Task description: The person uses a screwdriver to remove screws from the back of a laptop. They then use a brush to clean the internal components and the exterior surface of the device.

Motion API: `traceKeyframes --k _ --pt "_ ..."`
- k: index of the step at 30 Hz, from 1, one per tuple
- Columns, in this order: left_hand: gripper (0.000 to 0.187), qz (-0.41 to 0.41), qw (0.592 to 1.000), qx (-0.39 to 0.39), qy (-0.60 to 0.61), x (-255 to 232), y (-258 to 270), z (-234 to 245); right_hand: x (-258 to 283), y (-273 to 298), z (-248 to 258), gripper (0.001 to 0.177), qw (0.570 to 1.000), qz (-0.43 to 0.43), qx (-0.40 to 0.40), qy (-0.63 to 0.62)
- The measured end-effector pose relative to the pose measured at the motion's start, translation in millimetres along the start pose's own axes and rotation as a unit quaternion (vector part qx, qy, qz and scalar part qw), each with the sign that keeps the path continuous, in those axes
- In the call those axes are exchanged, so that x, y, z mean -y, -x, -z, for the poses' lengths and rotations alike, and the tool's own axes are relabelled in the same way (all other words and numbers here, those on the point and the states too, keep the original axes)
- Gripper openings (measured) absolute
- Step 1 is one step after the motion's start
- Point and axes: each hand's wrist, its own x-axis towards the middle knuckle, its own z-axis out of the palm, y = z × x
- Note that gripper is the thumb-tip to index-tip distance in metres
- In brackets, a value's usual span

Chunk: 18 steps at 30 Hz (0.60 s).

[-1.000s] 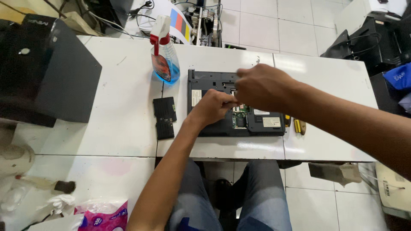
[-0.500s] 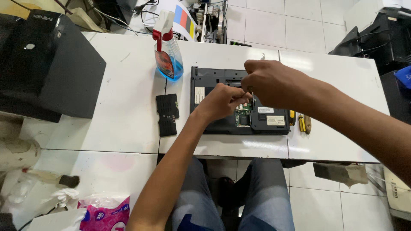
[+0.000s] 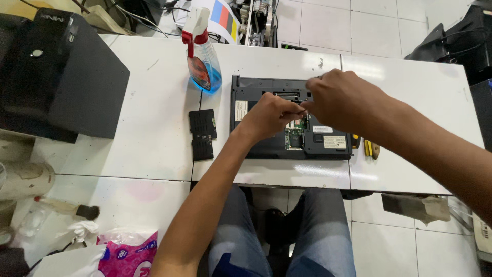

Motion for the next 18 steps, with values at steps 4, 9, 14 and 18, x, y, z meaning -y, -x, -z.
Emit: traceKeyframes --k 4,9,14,18 --pt "0.011 -0.001 0.999 -0.015 -0.045 23 -9 -13 -18 -22 -40 0.019 0.996 0.056 -0.035 0.068" --pt "0.018 -0.009 0.993 -0.045 -0.110 30 -11 -21 -5 -1 -14 0.042 0.997 0.020 -0.069 -0.025" --pt "0.019 -0.001 0.999 -0.017 -0.032 19 -13 -17 -19 -16 -51 0.025 0.992 0.060 -0.004 0.112" --pt "0.012 0.005 0.999 0.040 -0.013 32 -7 -19 -12 -8 -31 0.028 0.954 0.175 -0.070 0.232"
